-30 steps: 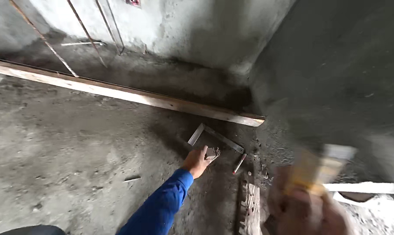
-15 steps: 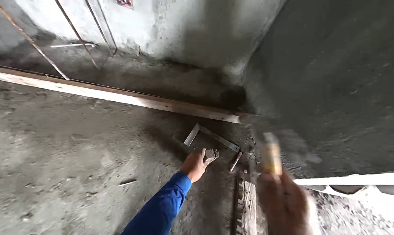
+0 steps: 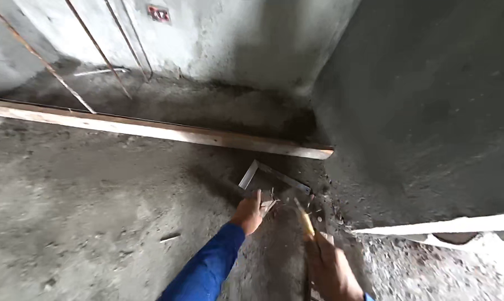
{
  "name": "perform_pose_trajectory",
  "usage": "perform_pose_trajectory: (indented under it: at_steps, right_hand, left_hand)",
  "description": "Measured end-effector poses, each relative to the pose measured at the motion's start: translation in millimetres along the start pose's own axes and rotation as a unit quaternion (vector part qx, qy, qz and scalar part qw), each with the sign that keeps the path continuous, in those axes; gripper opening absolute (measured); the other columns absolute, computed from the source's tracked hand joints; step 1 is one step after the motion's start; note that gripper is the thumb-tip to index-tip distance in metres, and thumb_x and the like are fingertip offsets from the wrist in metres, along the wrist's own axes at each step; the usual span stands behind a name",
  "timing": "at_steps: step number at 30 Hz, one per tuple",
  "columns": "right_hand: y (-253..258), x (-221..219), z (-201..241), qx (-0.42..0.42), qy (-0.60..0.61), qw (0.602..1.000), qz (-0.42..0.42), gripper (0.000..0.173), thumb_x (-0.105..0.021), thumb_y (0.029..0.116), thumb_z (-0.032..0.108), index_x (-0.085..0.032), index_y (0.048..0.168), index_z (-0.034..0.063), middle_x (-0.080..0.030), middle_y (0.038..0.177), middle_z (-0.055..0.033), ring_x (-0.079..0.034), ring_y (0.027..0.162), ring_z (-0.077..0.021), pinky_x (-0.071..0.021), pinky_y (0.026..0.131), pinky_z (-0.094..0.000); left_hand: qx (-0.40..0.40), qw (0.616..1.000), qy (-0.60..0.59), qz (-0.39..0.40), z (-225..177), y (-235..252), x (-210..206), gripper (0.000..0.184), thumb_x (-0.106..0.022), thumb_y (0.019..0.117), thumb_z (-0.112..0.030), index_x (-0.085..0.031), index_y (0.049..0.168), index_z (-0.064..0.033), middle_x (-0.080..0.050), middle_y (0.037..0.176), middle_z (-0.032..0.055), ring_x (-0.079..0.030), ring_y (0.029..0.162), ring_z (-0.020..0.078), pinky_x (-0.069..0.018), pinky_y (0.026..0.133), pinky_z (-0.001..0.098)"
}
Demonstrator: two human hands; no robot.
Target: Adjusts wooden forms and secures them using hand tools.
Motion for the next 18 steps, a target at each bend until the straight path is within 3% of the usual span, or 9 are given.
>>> perform_pose_trajectory:
  at_steps: [2, 5, 7, 9, 10, 12, 15, 17, 18]
  right_hand:
    - [0, 50, 52, 0.132, 0.060, 0.982, -0.119, 0.050, -0.042, 0.1080, 0.050, -0.065, 0.112, 0.0062, -0.060, 0.065, 0.0014, -0.058, 0.049, -0.0109, -0.0530, 0.043, -0.0358]
    - [-3, 92, 98, 0.257, 0.159, 0.926, -0.224, 0.052, -0.032, 0.1090, 0.056, -0.060, 0.112, 0.0123, -0.055, 0.064, 0.0007, -0.053, 0.046, -0.0123, -0.0491, 0.038, -0.0359]
    - [3, 71, 87, 0.226, 0.148, 0.943, -0.193, 0.050, -0.032, 0.1102, 0.052, -0.060, 0.108, 0.0105, -0.056, 0.065, -0.0001, -0.055, 0.048, -0.0128, -0.0516, 0.040, -0.0366]
    - [17, 15, 38, 0.069, 0.069, 0.995, -0.037, 0.046, -0.040, 0.1081, 0.045, -0.064, 0.106, 0.0050, -0.059, 0.067, -0.0023, -0.059, 0.054, -0.0157, -0.0547, 0.051, -0.0394]
    - [22, -10, 7, -0.027, 0.039, 0.997, 0.065, 0.047, -0.040, 0.1073, 0.046, -0.063, 0.107, 0.0056, -0.059, 0.072, -0.0055, -0.061, 0.061, -0.0204, -0.0543, 0.059, -0.0440]
    - [27, -25, -26, -0.097, 0.032, 0.989, 0.111, 0.047, -0.043, 0.1051, 0.049, -0.063, 0.105, 0.0070, -0.060, 0.072, -0.0065, -0.061, 0.062, -0.0229, -0.0542, 0.060, -0.0471]
    - [23, 8, 1, -0.034, 0.042, 0.998, 0.043, 0.045, -0.043, 0.1059, 0.051, -0.065, 0.104, 0.0115, -0.058, 0.067, -0.0013, -0.059, 0.055, -0.0172, -0.0541, 0.052, -0.0421]
    - [17, 56, 50, 0.095, 0.054, 0.990, -0.085, 0.042, -0.043, 0.1069, 0.050, -0.065, 0.097, 0.0151, -0.055, 0.061, 0.0050, -0.054, 0.048, -0.0098, -0.0492, 0.042, -0.0343]
    - [11, 80, 75, 0.160, 0.084, 0.974, -0.139, 0.042, -0.042, 0.1080, 0.049, -0.064, 0.099, 0.0148, -0.054, 0.061, 0.0054, -0.053, 0.046, -0.0090, -0.0481, 0.039, -0.0331]
  left_hand:
    - [0.002, 1.000, -0.001, -0.015, 0, 7, 2, 0.066, -0.063, 0.1019, -0.035, -0.039, 0.155, -0.0042, -0.065, 0.131, 0.0206, -0.066, 0.119, 0.0342, -0.0521, 0.105, 0.0520]
    - [0.009, 1.000, -0.004, -0.029, 4, 7, 2, 0.065, -0.065, 0.1005, -0.034, -0.041, 0.154, -0.0045, -0.067, 0.126, 0.0197, -0.068, 0.115, 0.0330, -0.0539, 0.102, 0.0512]
    - [0.012, 1.000, 0.001, -0.029, 4, 6, 1, 0.065, -0.066, 0.1004, -0.034, -0.042, 0.153, -0.0047, -0.066, 0.130, 0.0188, -0.067, 0.116, 0.0323, -0.0535, 0.103, 0.0506]
    - [0.014, 0.999, 0.006, -0.029, 6, 3, 0, 0.063, -0.066, 0.1003, -0.033, -0.044, 0.151, -0.0038, -0.066, 0.129, 0.0195, -0.067, 0.116, 0.0333, -0.0535, 0.102, 0.0514]
    - [0.011, 0.999, 0.009, -0.029, 5, 1, -1, 0.060, -0.066, 0.1001, -0.033, -0.046, 0.148, -0.0023, -0.066, 0.127, 0.0203, -0.068, 0.115, 0.0343, -0.0538, 0.101, 0.0521]
    - [0.005, 0.999, 0.010, -0.030, 4, 1, 4, 0.061, -0.065, 0.1007, -0.033, -0.044, 0.149, -0.0020, -0.067, 0.127, 0.0203, -0.068, 0.115, 0.0338, -0.0534, 0.103, 0.0512]
    - [0.017, 0.999, 0.012, -0.031, 6, -1, 2, 0.065, -0.065, 0.1008, -0.034, -0.042, 0.153, -0.0036, -0.067, 0.126, 0.0193, -0.068, 0.114, 0.0325, -0.0537, 0.102, 0.0503]
    - [0.016, 0.999, 0.012, -0.038, 5, 3, 2, 0.065, -0.066, 0.1003, -0.034, -0.042, 0.153, -0.0043, -0.069, 0.120, 0.0189, -0.069, 0.110, 0.0324, -0.0551, 0.100, 0.0510]
    - [0.017, 0.999, 0.010, -0.042, 6, 4, 1, 0.065, -0.067, 0.1002, -0.034, -0.042, 0.153, -0.0042, -0.069, 0.120, 0.0190, -0.069, 0.110, 0.0327, -0.0550, 0.099, 0.0510]
Point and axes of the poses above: each hand's wrist, its own y-axis towards the middle knuckle, its own x-axis out of the back of the hand, z = x × y, the point moved 8 cm from there along y, towards the middle knuckle
